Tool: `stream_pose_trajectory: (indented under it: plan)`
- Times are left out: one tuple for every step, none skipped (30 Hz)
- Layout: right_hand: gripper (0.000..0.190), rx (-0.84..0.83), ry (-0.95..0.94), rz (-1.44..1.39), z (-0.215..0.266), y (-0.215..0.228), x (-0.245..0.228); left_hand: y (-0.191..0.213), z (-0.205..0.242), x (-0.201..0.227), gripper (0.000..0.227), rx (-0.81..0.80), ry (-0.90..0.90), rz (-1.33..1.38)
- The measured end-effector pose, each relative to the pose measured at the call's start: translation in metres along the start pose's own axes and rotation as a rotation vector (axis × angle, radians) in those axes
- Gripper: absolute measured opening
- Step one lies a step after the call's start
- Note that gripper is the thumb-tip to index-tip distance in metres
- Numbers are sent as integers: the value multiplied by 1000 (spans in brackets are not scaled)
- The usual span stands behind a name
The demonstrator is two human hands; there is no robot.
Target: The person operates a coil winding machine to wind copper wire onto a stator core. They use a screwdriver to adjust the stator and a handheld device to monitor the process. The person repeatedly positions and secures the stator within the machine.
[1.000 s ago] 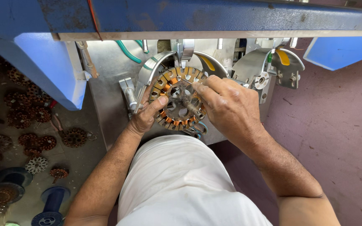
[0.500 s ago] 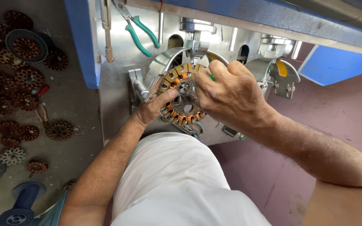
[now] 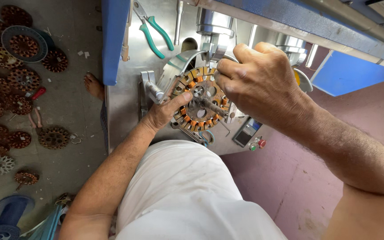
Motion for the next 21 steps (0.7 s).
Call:
stream_pose_trajectory:
  plan:
    - [17, -3, -1, 6, 0, 1, 0, 0, -1, 1, 73, -1, -8, -2]
    - [16, -7, -1, 11, 1, 1, -1, 0, -2, 1, 72, -2, -17, -5]
    - [16, -10, -4, 12, 3, 0, -3, 0, 0, 2, 72, -2, -20, -9]
    - [12, 1, -17, 3, 5, -1, -5, 0, 0, 1, 72, 3, -17, -4]
    - [10, 13, -33, -5, 7, -3, -6, 0, 0, 1, 72, 6, -14, -1]
    - [8, 25, -49, -14, 10, -5, -7, 0, 0, 0, 72, 9, -11, 1]
    - [8, 28, -75, -35, 14, -8, -7, 0, -1, -2, 71, 15, -4, -1]
    - [9, 31, -100, -56, 20, -10, -6, 1, -1, -4, 71, 21, 3, -4]
    - [10, 36, -127, -81, 27, -13, -6, 2, -1, -6, 70, 29, 13, -9]
    - [11, 17, -160, -122, 34, -16, -6, 2, -1, -8, 71, 37, 7, -15]
    - [13, -2, -197, -163, 43, -18, -7, 2, -1, -9, 72, 42, 3, -24]
    - [17, -20, -234, -204, 52, -21, -8, 1, -2, -10, 73, 47, 0, -33]
    - [23, -16, -280, -258, 60, -25, -11, 0, -3, -11, 73, 45, -16, -39]
    - [29, -11, -326, -311, 67, -30, -15, -2, -4, -10, 72, 43, -31, -44]
    - [36, -7, -372, -365, 74, -35, -18, -3, -5, -10, 71, 41, -46, -49]
    - [33, 15, -425, -445, 82, -38, -22, -6, -7, -11, 73, 53, -27, -2]
    - [31, 39, -475, -529, 88, -42, -27, -8, -7, -11, 75, 69, -7, 44]
    - [29, 64, -524, -612, 93, -45, -33, -9, -8, -12, 77, 86, 13, 90]
    - [31, 102, -560, -658, 98, -47, -37, -11, -9, -13, 79, 110, 14, 77]
    - [32, 141, -596, -703, 102, -49, -41, -12, -10, -14, 81, 134, 15, 64]
    - [34, 179, -632, -748, 107, -51, -45, -14, -11, -15, 83, 157, 16, 52]
Point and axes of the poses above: each hand's wrist, its own z-axis away from the middle knuckle, its own y-axis out of the back of the hand, x = y × z, the point moved 2 cm from there along -z, towards the middle knuckle, and after that the axes turned 10 degrees about z, right-handed, at the moved point
